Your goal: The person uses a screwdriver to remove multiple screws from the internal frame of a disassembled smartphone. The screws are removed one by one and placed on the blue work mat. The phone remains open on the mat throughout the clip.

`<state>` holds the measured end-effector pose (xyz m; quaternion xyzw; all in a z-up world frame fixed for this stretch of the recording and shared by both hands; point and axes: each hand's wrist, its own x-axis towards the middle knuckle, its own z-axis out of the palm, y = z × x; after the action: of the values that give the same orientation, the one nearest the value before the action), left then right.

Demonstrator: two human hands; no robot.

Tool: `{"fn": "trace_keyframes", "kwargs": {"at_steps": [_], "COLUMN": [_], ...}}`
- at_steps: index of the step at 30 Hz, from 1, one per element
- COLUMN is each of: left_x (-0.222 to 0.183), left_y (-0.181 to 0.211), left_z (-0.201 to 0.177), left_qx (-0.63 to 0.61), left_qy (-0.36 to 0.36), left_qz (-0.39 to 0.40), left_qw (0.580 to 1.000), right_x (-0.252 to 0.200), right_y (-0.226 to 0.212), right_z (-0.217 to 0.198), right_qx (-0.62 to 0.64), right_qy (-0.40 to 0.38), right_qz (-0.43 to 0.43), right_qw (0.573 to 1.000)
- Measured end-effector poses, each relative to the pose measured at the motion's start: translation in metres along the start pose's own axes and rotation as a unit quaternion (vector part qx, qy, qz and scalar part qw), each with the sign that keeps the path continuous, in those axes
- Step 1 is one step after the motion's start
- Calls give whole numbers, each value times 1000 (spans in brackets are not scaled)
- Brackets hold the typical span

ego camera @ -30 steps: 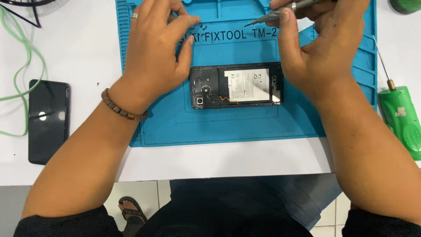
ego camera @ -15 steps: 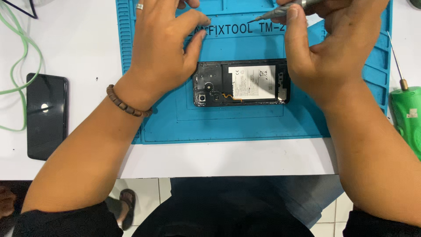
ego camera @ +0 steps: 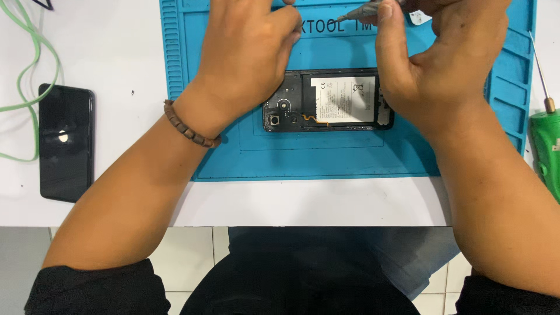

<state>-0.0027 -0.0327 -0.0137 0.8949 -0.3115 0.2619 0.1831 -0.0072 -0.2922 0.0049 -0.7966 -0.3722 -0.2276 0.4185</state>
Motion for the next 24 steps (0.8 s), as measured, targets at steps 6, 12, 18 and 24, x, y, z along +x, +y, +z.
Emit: {"fn": "trace_keyframes", "kwargs": {"at_steps": [6, 12, 18, 24], "left_x": [-1, 6, 1, -5], "left_y": [-3, 16, 21, 14], "left_z": [2, -25, -22, -15], "left_qx": [58, -255, -492, -611], "left_qy": [-23, 50, 31, 35], "left_qz": [4, -56, -173, -227], "left_qw": [998, 964, 853, 757], "right_x": [-2, 4, 3, -3], "right_y": [-2, -6, -13, -19], "right_z": [5, 2, -2, -2], "right_qx": [-53, 141, 193, 204], "right_qy": [20, 31, 8, 61], "right_qz": [9, 43, 52, 81], "right_qw": [998, 989, 980, 974]}}
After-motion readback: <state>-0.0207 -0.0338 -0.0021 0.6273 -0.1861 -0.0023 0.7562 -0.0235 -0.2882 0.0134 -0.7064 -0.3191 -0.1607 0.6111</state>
